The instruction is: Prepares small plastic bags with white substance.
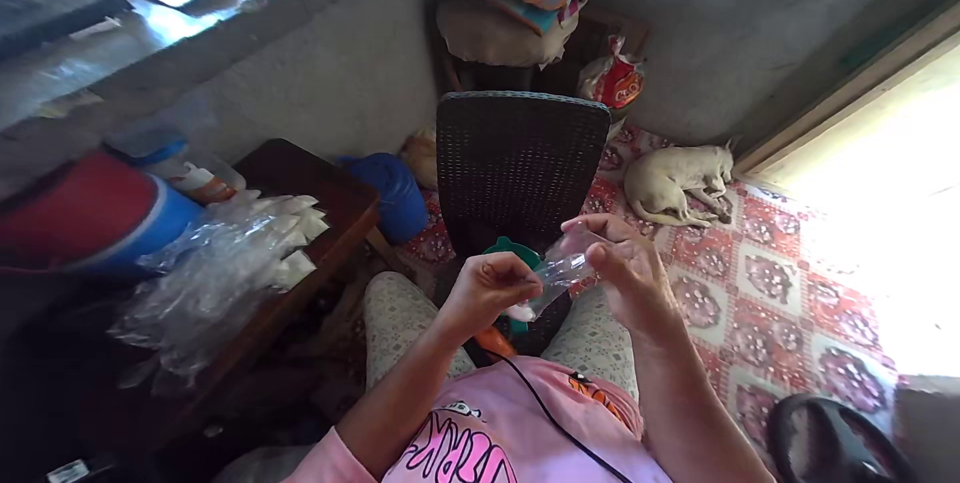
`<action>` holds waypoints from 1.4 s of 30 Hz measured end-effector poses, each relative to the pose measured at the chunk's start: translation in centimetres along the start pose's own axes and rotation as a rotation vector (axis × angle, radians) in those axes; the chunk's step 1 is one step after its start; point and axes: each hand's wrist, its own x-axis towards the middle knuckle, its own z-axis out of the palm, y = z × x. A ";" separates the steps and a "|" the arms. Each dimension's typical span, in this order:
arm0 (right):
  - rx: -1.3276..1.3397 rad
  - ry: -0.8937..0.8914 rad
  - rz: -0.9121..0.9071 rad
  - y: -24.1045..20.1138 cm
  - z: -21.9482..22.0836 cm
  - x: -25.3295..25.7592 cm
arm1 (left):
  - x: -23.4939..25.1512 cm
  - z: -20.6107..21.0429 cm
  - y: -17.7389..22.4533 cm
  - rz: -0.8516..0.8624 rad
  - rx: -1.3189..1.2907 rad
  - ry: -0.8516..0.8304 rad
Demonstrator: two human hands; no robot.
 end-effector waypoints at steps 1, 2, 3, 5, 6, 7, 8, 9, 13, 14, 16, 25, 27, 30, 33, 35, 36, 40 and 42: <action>-0.009 0.010 -0.006 0.0 0.3 0.0 | 0.0 0.0 0.1 0.000 0.045 0.003; -0.011 0.039 -0.044 0.0 0.7 0.0 | -0.1 0.0 0.1 0.002 0.085 0.002; -0.022 0.085 -0.104 0.2 1.0 0.2 | -0.2 0.0 0.1 0.005 0.118 -0.007; -0.030 0.133 -0.191 0.1 1.1 0.5 | -0.3 0.0 -0.1 0.014 0.161 -0.030; -0.022 0.143 -0.218 0.1 1.1 0.6 | -0.3 -0.1 -0.2 0.011 0.171 -0.038; -0.015 0.147 -0.235 0.0 1.1 0.8 | -0.4 -0.2 -0.3 0.005 0.187 -0.043; -0.006 0.149 -0.244 0.0 1.1 0.8 | -0.4 -0.4 -0.6 -0.001 0.208 -0.047; 0.005 0.149 -0.252 -0.1 1.1 0.9 | -0.5 -0.6 -1.1 -0.010 0.226 -0.053; -0.120 0.169 -0.331 -0.5 0.6 1.4 | -1.4 -0.7 -3.4 0.018 0.081 -0.088; -0.168 0.193 -0.343 -0.6 0.5 1.4 | -1.7 -0.5 -3.7 0.036 0.038 -0.072; -0.235 0.235 -0.363 -0.5 0.1 1.4 | -2.1 0.0 -3.6 0.073 0.007 -0.017; -0.507 0.241 -0.498 -0.5 -2.7 0.1 | -3.3 0.0 -1.5 0.198 0.357 0.102; -0.476 0.260 -0.478 -0.5 -2.9 -0.7 | -3.9 0.4 -1.0 0.106 0.255 0.092; -0.396 0.264 -0.430 -0.5 -3.8 -1.7 | -4.8 0.2 -1.2 -0.071 -0.086 0.009; -0.348 0.249 -0.408 -0.5 -4.6 -2.2 | -5.7 0.1 -1.7 -0.153 -0.335 -0.069; -0.325 0.255 -0.416 -0.9 -4.7 -2.5 | -5.9 0.3 -1.6 -0.157 -0.397 -0.084; -0.313 0.264 -0.426 -1.2 -4.7 -2.6 | -5.8 0.2 -1.5 -0.141 -0.424 -0.102; -0.293 0.232 -0.407 -1.2 -4.9 -2.9 | -4.9 -0.6 -0.6 -0.081 -0.451 -0.090; -0.340 0.234 -0.377 -0.2 -5.0 -3.1 | -4.7 -0.7 -0.7 -0.086 -0.417 0.010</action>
